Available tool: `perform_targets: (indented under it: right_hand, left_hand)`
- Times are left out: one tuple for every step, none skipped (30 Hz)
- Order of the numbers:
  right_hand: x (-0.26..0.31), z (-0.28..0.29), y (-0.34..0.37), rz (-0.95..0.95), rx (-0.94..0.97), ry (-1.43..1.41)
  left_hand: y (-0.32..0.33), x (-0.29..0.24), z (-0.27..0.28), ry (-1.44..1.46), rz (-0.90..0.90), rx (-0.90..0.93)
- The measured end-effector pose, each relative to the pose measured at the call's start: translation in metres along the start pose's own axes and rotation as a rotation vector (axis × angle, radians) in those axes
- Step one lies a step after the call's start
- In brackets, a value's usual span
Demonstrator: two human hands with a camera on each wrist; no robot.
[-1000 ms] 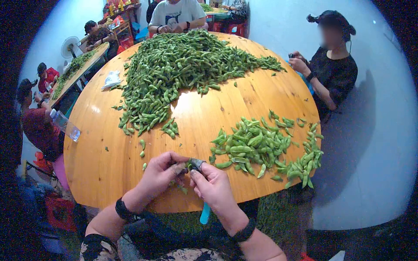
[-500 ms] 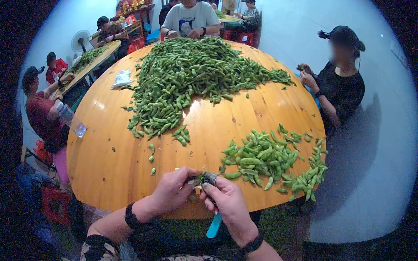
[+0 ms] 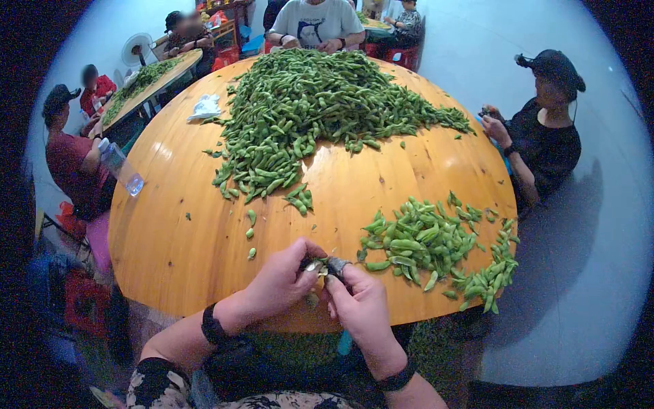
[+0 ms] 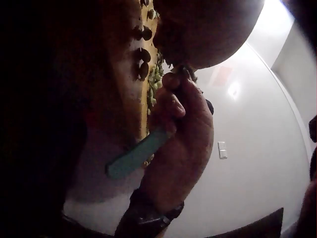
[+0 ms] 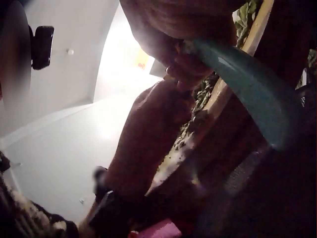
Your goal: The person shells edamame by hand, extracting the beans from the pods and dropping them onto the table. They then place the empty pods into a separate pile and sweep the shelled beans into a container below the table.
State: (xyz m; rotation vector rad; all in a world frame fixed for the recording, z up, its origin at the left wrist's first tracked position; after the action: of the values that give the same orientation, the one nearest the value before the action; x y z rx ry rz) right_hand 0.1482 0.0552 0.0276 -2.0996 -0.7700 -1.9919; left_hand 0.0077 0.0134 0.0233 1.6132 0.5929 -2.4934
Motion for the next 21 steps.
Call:
perform_targets:
  right_hand:
    - [-0.004,0.000,0.001,0.051,-0.006,0.060]
    - [-0.007,0.000,0.001,0.103,-0.012,0.118]
    - [-0.012,0.000,0.000,0.100,-0.002,0.118]
    - [-0.015,0.001,0.000,0.180,-0.028,0.184]
    - [-0.015,0.002,0.000,0.262,-0.058,0.248]
    - [-0.015,0.005,-0.001,0.263,-0.052,0.246]
    - [-0.012,0.011,-0.002,0.294,-0.110,0.255]
    - [-0.009,0.019,-0.004,0.324,-0.169,0.265]
    - [-0.005,0.029,-0.005,0.325,-0.165,0.262]
    - [0.001,0.042,-0.005,0.296,-0.226,0.332]
    - [0.005,0.055,-0.006,0.267,-0.288,0.400]
    - [0.007,0.066,-0.007,0.269,-0.286,0.394]
    - [0.008,0.076,-0.006,0.268,-0.291,0.457]
    - [0.008,0.082,-0.006,0.265,-0.296,0.521]
    - [0.009,0.082,-0.005,0.265,-0.295,0.517]
    - [0.011,0.081,-0.003,0.293,-0.278,0.542]
    - [0.012,0.080,-0.001,0.321,-0.262,0.566]
    - [0.011,0.079,-0.001,0.321,-0.263,0.561]
    - [0.009,0.076,-0.001,0.330,-0.240,0.529]
    - [0.007,0.073,0.000,0.336,-0.219,0.498]
    - [0.010,0.069,0.003,0.334,-0.225,0.496]
  left_hand:
    - [0.000,0.000,0.000,-0.001,0.004,-0.007]
    - [0.000,0.001,-0.001,-0.071,0.011,0.009]
    - [0.001,0.001,-0.002,-0.141,0.020,0.024]
    - [0.003,0.000,-0.004,-0.145,0.027,0.016]
    - [0.005,-0.002,-0.006,-0.149,0.029,-0.003]
    - [0.006,-0.003,-0.006,-0.152,0.028,-0.023]
    - [0.008,-0.001,-0.004,-0.156,0.028,-0.026]
    - [0.011,-0.001,-0.003,-0.283,-0.127,-0.037]
    - [0.014,-0.002,0.000,-0.409,-0.283,-0.048]
    - [0.016,-0.006,0.010,-0.414,-0.282,-0.049]
    - [0.019,-0.013,0.024,-0.587,-0.287,-0.040]
    - [0.019,-0.015,0.037,-0.760,-0.291,-0.031]
    - [0.017,-0.012,0.048,-0.765,-0.291,-0.031]
    - [0.013,-0.006,0.061,-0.793,-0.212,-0.130]
    - [0.009,0.000,0.072,-0.819,-0.132,-0.229]
    - [0.002,0.006,0.077,-0.822,-0.133,-0.228]
    - [-0.007,0.014,0.084,-0.835,-0.052,-0.299]
    - [-0.014,0.023,0.090,-0.847,0.027,-0.370]
    - [-0.021,0.034,0.094,-0.849,0.023,-0.368]
    - [-0.027,0.046,0.096,-0.853,0.025,-0.347]
    - [-0.031,0.055,0.097,-0.855,0.027,-0.324]
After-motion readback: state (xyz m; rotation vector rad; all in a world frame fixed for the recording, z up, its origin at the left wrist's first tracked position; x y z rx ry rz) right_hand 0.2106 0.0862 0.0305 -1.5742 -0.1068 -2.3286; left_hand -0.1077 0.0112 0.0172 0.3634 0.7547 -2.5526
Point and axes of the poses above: each hand's wrist, its own y-axis away from the middle knuckle, its own z-axis out of the back of the hand, x = y × z, the point moved 3 cm from there along -y, towards the middle knuckle, and after that the axes turned 9 degrees about -x, right-handed, at the moved point
